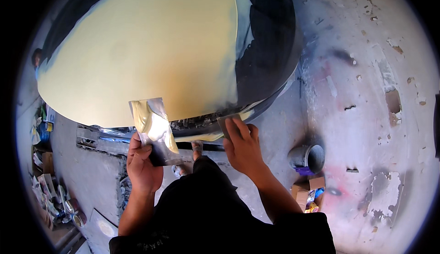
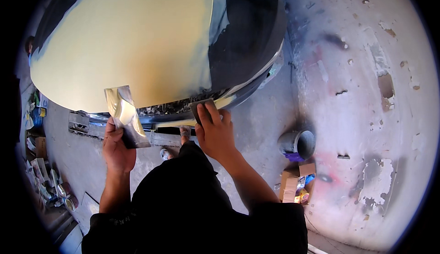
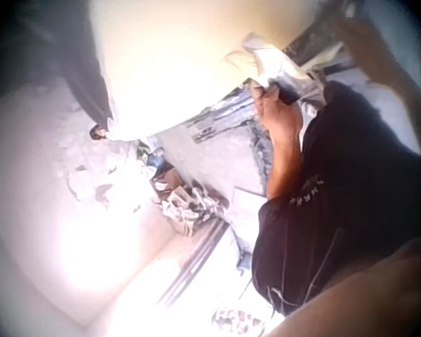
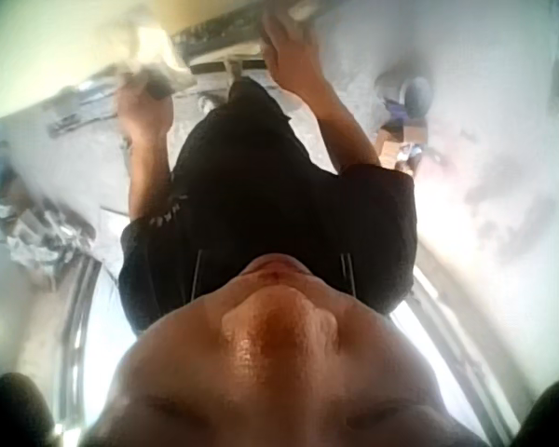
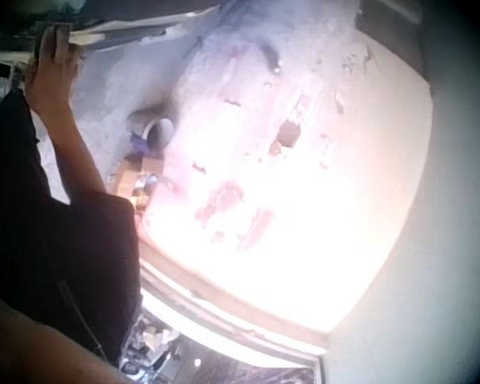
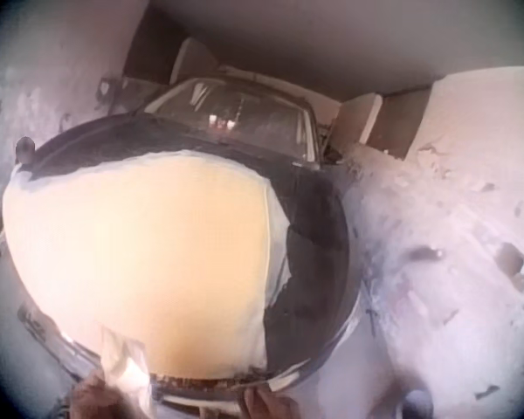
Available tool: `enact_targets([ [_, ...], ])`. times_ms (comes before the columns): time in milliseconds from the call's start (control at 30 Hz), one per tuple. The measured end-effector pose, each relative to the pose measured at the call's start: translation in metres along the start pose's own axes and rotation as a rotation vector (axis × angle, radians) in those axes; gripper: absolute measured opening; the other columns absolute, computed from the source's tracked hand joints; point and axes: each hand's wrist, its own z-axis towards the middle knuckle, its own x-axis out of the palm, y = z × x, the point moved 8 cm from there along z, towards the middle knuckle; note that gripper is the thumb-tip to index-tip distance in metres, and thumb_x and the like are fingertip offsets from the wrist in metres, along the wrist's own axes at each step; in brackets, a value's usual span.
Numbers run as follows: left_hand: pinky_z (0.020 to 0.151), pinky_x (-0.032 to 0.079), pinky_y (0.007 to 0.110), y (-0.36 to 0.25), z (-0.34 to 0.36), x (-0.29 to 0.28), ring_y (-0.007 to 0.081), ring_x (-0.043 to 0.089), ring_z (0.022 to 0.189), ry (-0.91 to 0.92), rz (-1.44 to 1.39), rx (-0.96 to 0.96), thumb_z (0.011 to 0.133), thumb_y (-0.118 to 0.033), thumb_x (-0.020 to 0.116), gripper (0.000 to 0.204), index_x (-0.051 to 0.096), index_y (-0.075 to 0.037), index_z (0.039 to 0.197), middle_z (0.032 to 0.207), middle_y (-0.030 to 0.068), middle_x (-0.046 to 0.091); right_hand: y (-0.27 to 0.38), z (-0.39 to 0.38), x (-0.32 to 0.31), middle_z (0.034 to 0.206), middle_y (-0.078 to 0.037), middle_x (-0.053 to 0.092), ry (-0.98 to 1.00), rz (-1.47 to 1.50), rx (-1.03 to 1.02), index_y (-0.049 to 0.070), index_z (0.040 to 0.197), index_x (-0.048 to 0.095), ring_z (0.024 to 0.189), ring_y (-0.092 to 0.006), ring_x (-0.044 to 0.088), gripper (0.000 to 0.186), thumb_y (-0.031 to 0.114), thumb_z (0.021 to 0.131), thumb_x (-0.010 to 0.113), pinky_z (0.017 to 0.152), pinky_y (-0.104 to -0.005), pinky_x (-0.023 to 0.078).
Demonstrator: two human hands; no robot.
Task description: The person applies a beige body filler to the hood of a car using a putty knife and a smaller scraper. They spread the filler across the surface and smooth it out, working on different sections of the hood.
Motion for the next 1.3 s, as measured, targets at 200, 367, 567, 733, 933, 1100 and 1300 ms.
enact_targets([
  [200, 0.102, 0.036, 0.036, 0.030, -0.004, 0.025, 0.0214, 0.052, 0.113, 0.003, -0.088, -0.089, 0.081, -0.003, 0.044, 0.039, 0.050, -0.001, 0.120, 0.119, 0.0102, 0.057, 0.074, -0.006, -0.054, 0.127, -0.016, 0.048, 0.109, 1.192, -0.352, -0.002, 0.123, 0.057, 0.113, -0.0351, 0.047, 0.045, 0.015, 0.081, 0.065, 0.094, -0.0442, 0.041],
  [367, 0.103, 0.036, 0.036, 0.004, -0.005, 0.031, 0.0221, 0.052, 0.114, 0.066, -0.057, 0.020, 0.081, -0.002, 0.044, 0.041, 0.048, 0.000, 0.122, 0.121, 0.0113, 0.056, 0.039, 0.006, -0.019, 0.128, -0.015, 0.049, -0.028, 0.468, -0.437, 0.001, 0.117, 0.061, 0.112, -0.0361, 0.047, 0.043, 0.018, 0.078, 0.067, 0.094, -0.0446, 0.041],
  [567, 0.104, 0.035, 0.036, -0.010, 0.000, 0.018, 0.0222, 0.050, 0.117, 0.021, 0.032, 0.071, 0.081, -0.002, 0.042, 0.044, 0.047, 0.002, 0.124, 0.123, 0.0121, 0.055, -0.062, 0.108, -0.030, 0.134, -0.008, 0.046, -0.213, -0.082, 0.074, 0.010, 0.130, 0.052, 0.106, -0.0382, 0.046, 0.047, 0.023, 0.084, 0.056, 0.086, -0.0504, 0.045],
  [733, 0.104, 0.035, 0.036, -0.006, -0.004, 0.005, 0.0224, 0.051, 0.116, -0.019, -0.027, 0.031, 0.081, -0.002, 0.041, 0.043, 0.047, 0.001, 0.124, 0.123, 0.0121, 0.055, -0.047, 0.136, -0.020, 0.134, -0.007, 0.044, -0.010, -0.161, 0.131, 0.011, 0.130, 0.052, 0.105, -0.0402, 0.044, 0.044, 0.024, 0.088, 0.051, 0.085, -0.0533, 0.045],
  [933, 0.101, 0.038, 0.035, -0.005, -0.003, 0.001, 0.0200, 0.053, 0.111, -0.058, -0.055, 0.030, 0.083, 0.001, 0.041, 0.039, 0.050, 0.002, 0.121, 0.117, 0.0116, 0.058, -0.002, 0.054, 0.003, 0.129, -0.006, 0.043, 0.027, -0.186, -0.014, 0.011, 0.126, 0.052, 0.103, -0.0377, 0.044, 0.047, 0.022, 0.081, 0.057, 0.072, -0.0530, 0.046],
  [1100, 0.101, 0.037, 0.036, 0.000, -0.001, 0.004, 0.0213, 0.052, 0.112, -0.031, -0.057, -0.014, 0.082, 0.001, 0.041, 0.039, 0.049, 0.001, 0.120, 0.118, 0.0121, 0.057, 0.002, -0.003, 0.028, 0.134, -0.007, 0.040, 0.142, -0.180, 0.016, 0.010, 0.130, 0.050, 0.105, -0.0381, 0.043, 0.051, 0.024, 0.081, 0.058, 0.076, -0.0522, 0.044],
  [1300, 0.102, 0.037, 0.036, 0.023, 0.003, 0.021, 0.0225, 0.052, 0.113, -0.079, -0.072, -0.078, 0.080, -0.002, 0.042, 0.040, 0.050, 0.001, 0.119, 0.119, 0.0118, 0.057, 0.049, 0.009, -0.050, 0.136, -0.017, 0.040, 0.070, 0.858, -0.191, -0.003, 0.130, 0.050, 0.113, -0.0335, 0.048, 0.046, 0.014, 0.087, 0.059, 0.091, -0.0418, 0.044],
])
